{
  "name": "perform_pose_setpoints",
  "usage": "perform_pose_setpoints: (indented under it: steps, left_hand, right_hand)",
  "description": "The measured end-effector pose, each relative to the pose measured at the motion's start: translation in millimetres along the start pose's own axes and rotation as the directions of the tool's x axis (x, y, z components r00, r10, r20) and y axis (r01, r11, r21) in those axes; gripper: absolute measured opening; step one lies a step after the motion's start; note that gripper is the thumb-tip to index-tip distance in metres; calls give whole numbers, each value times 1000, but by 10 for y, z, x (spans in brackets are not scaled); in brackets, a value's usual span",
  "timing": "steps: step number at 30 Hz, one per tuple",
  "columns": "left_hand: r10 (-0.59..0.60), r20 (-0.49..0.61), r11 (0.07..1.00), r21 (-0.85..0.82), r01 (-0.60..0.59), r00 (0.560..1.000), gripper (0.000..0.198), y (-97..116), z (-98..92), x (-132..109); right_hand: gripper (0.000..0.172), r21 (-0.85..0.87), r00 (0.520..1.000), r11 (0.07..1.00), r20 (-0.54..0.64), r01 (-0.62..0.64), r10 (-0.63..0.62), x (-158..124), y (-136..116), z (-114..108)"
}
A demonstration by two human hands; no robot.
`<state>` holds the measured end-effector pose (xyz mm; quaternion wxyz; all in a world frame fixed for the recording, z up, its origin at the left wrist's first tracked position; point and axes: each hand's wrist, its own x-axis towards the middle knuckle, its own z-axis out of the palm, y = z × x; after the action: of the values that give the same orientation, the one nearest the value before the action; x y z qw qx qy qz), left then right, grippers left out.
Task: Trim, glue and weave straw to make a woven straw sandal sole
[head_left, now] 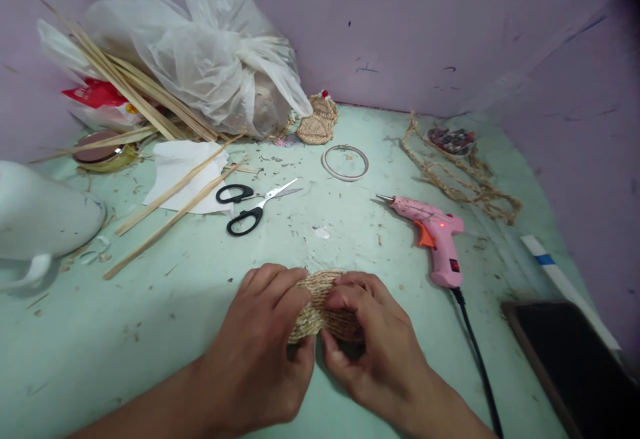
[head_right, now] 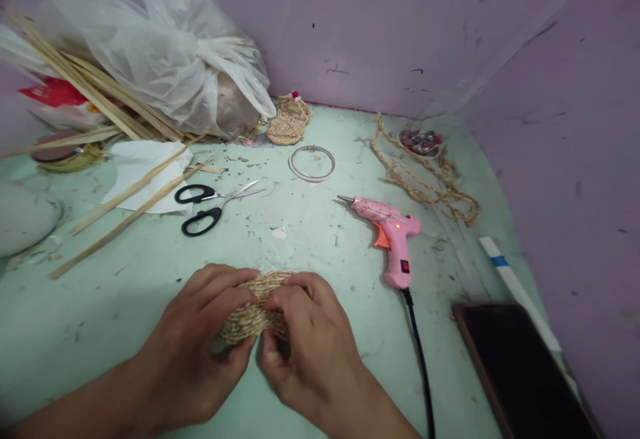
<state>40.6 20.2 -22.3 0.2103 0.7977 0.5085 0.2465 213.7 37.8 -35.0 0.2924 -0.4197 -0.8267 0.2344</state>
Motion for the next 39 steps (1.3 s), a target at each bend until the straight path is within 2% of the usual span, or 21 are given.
perform_pose_setpoints:
  steps: [5, 13, 25, 32, 39]
  left_hand:
    - [12, -30, 999, -53, -13, 999, 36, 14, -5, 10]
    - [17, -80, 999, -47, -21, 997, 36, 7, 19, 6]
    - [14, -41, 1000, 7, -13, 999, 24, 9, 27, 23]
    - [15, -27, 1000, 17, -14, 1000, 27, 12, 18, 46]
    - [13, -20, 1000, 4, -13, 1000, 29, 6, 7, 48]
  right_hand:
    - [35, 24, 1000, 1000, -12, -10, 11, -19, 9, 17]
    - [34, 53, 1000, 998, -4, -20, 20, -27, 20, 21]
    - [34, 73, 1000, 997, -24, 8, -6, -37, 22, 40]
    - [33, 80, 1000, 997, -11, -5, 6, -22, 27, 21]
    - [34, 119, 997, 993, 71, -6, -2, -35, 47, -36]
